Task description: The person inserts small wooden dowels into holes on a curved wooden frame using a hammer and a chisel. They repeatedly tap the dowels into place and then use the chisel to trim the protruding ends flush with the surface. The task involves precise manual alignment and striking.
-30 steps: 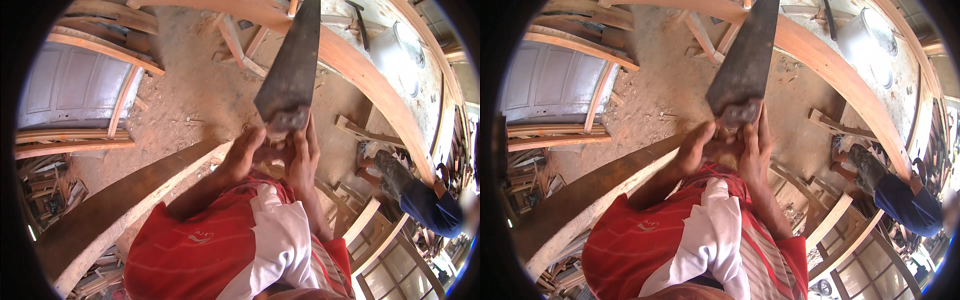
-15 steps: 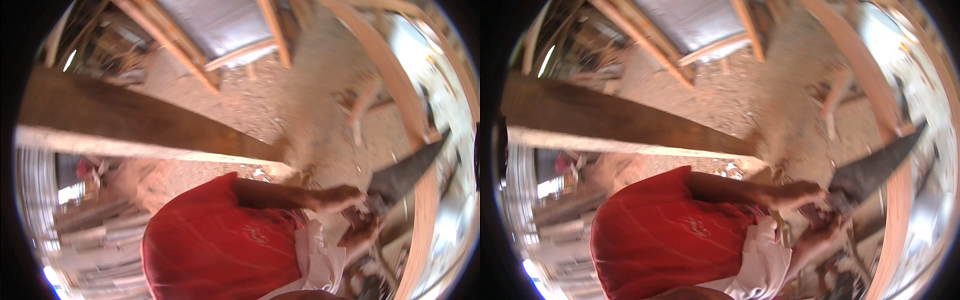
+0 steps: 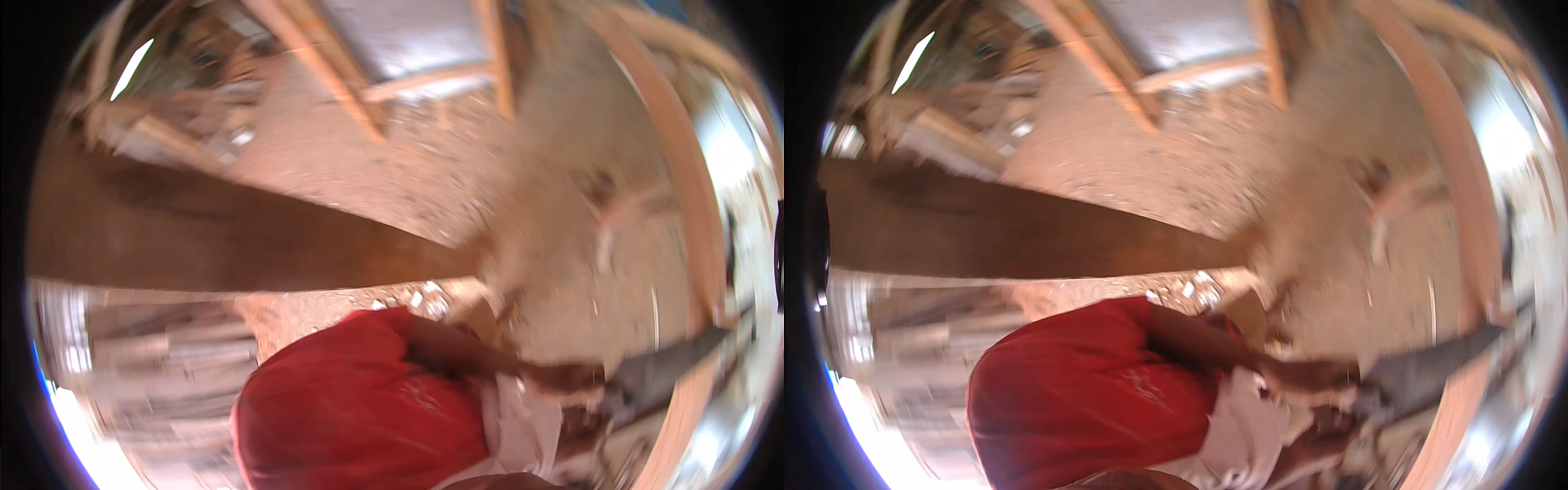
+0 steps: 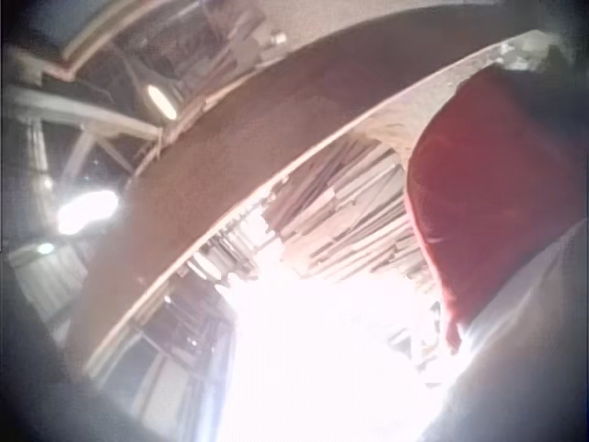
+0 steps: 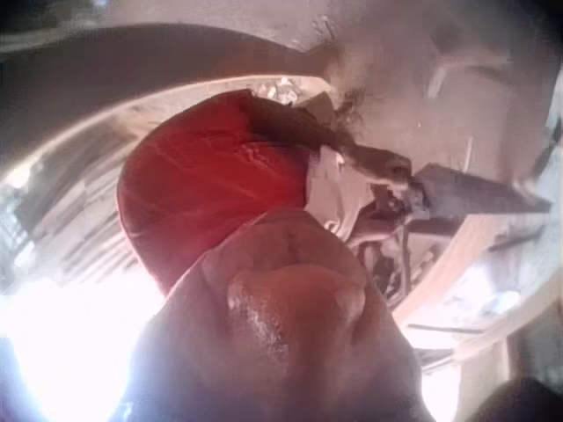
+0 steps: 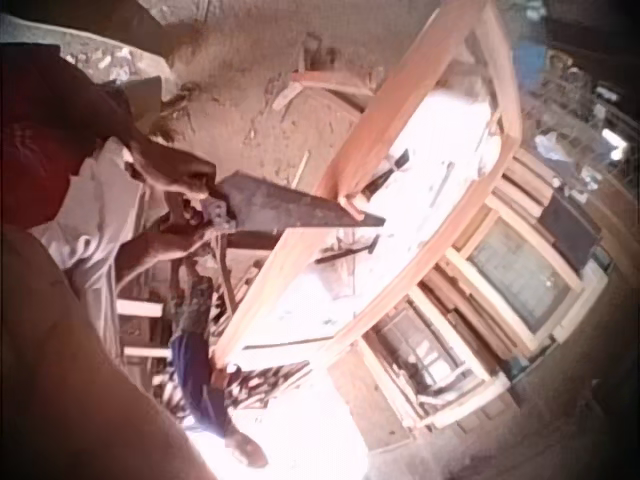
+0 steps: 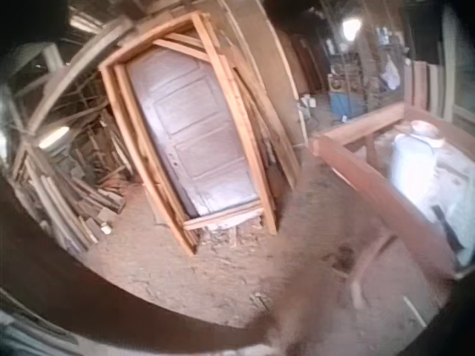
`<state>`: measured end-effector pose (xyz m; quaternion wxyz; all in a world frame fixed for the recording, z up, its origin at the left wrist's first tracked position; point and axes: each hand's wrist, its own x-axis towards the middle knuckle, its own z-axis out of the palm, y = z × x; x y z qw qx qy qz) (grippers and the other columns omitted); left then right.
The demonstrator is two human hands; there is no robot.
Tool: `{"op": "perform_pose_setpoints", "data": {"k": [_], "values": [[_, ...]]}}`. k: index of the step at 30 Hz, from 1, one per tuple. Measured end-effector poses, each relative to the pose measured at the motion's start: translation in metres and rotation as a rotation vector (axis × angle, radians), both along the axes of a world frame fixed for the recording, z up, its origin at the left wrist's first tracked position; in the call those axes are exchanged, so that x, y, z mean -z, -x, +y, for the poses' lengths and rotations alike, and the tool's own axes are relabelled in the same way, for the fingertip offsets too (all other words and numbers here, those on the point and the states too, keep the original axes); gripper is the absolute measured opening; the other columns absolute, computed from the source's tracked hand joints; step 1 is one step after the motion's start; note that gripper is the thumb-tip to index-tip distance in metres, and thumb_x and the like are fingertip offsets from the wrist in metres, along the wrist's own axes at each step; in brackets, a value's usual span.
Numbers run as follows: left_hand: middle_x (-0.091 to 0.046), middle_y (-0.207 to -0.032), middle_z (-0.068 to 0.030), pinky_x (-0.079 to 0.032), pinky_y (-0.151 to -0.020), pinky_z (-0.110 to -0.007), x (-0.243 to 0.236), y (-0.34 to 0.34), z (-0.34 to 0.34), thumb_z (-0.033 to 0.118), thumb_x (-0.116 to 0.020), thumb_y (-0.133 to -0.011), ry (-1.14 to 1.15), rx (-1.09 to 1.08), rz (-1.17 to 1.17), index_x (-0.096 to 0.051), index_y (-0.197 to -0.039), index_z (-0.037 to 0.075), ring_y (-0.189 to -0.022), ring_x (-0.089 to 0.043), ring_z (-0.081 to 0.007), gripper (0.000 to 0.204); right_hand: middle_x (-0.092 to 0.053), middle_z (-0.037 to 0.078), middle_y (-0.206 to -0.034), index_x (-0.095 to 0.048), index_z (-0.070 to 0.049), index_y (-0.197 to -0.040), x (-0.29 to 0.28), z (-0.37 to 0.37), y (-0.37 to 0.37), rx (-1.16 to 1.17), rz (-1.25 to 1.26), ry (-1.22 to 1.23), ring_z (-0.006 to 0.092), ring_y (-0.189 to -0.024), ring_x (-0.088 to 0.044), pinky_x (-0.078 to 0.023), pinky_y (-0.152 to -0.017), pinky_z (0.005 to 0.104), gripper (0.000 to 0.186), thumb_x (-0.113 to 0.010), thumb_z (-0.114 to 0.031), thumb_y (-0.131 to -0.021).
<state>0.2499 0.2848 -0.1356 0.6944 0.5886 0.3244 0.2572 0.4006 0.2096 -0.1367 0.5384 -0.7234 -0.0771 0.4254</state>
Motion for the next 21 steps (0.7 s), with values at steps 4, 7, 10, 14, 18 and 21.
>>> {"op": "perform_pose_setpoints", "data": {"k": [4,7,10,14,18,21], "values": [[-0.062,-0.099,-0.0119,-0.049,-0.088,-0.034,-0.014,0.001,-0.009,0.034,-0.049,-0.110,0.375,-0.068,-0.203,-0.059,-0.114,-0.002,-0.097,-0.061,-0.0187,0.038,-0.068,0.006,-0.096,-0.060,-0.008,-0.125,-0.035,-0.020,0.009,0.249,0.428,-0.280,0.0205,-0.079,-0.070,-0.061,-0.066,0.0332,0.030,-0.057,-0.028,-0.104],[-0.064,-0.099,-0.0069,-0.052,-0.082,-0.030,-0.013,0.005,-0.001,0.029,-0.053,-0.109,0.265,-0.123,-0.121,-0.060,-0.117,-0.002,-0.091,-0.060,-0.0112,0.033,-0.057,0.005,-0.092,-0.029,-0.010,-0.162,-0.025,-0.007,0.006,-0.009,0.471,-0.605,0.0163,-0.080,-0.063,-0.059,-0.073,0.0347,0.061,-0.049,-0.017,-0.104],[-0.053,-0.088,0.0036,-0.044,-0.078,-0.023,-0.002,0.019,0.007,0.031,-0.053,-0.109,0.204,-0.115,-0.106,-0.064,-0.110,0.005,-0.084,-0.048,-0.0054,0.029,-0.059,0.005,-0.098,-0.022,-0.009,-0.165,-0.009,0.003,0.017,-0.066,0.351,-0.606,0.0141,-0.077,-0.059,-0.057,-0.073,0.0320,0.063,-0.048,-0.018,-0.108],[-0.059,-0.092,-0.0023,-0.049,-0.075,-0.030,-0.011,0.039,-0.032,0.025,-0.049,-0.110,0.013,-0.049,0.112,-0.062,-0.114,-0.001,-0.084,-0.054,-0.0099,0.029,-0.060,0.005,-0.099,-0.024,-0.007,-0.164,-0.026,-0.035,0.037,-0.060,0.279,-0.525,0.0119,-0.076,-0.057,-0.054,-0.072,0.0276,0.062,-0.050,-0.022,-0.109],[-0.055,-0.085,-0.0017,-0.044,-0.071,-0.029,-0.040,0.049,-0.074,0.027,-0.048,-0.109,0.325,-0.094,0.119,-0.061,-0.106,0.001,-0.079,-0.051,-0.0120,0.029,-0.058,0.005,-0.108,-0.024,-0.001,-0.163,-0.053,-0.071,0.053,-0.079,0.285,-0.482,0.0100,-0.078,-0.055,-0.055,-0.070,0.0275,0.062,-0.050,-0.019,-0.109],[-0.053,-0.085,0.0018,-0.042,-0.071,-0.027,-0.045,0.037,-0.045,0.028,-0.049,-0.109,0.225,-0.106,0.256,-0.062,-0.099,0.002,-0.079,-0.049,-0.0084,0.030,-0.058,0.003,-0.099,-0.025,-0.003,-0.163,-0.055,-0.044,0.045,-0.079,0.197,-0.410,0.0095,-0.076,-0.054,-0.053,-0.069,0.0270,0.061,-0.048,-0.016,-0.109]]}}
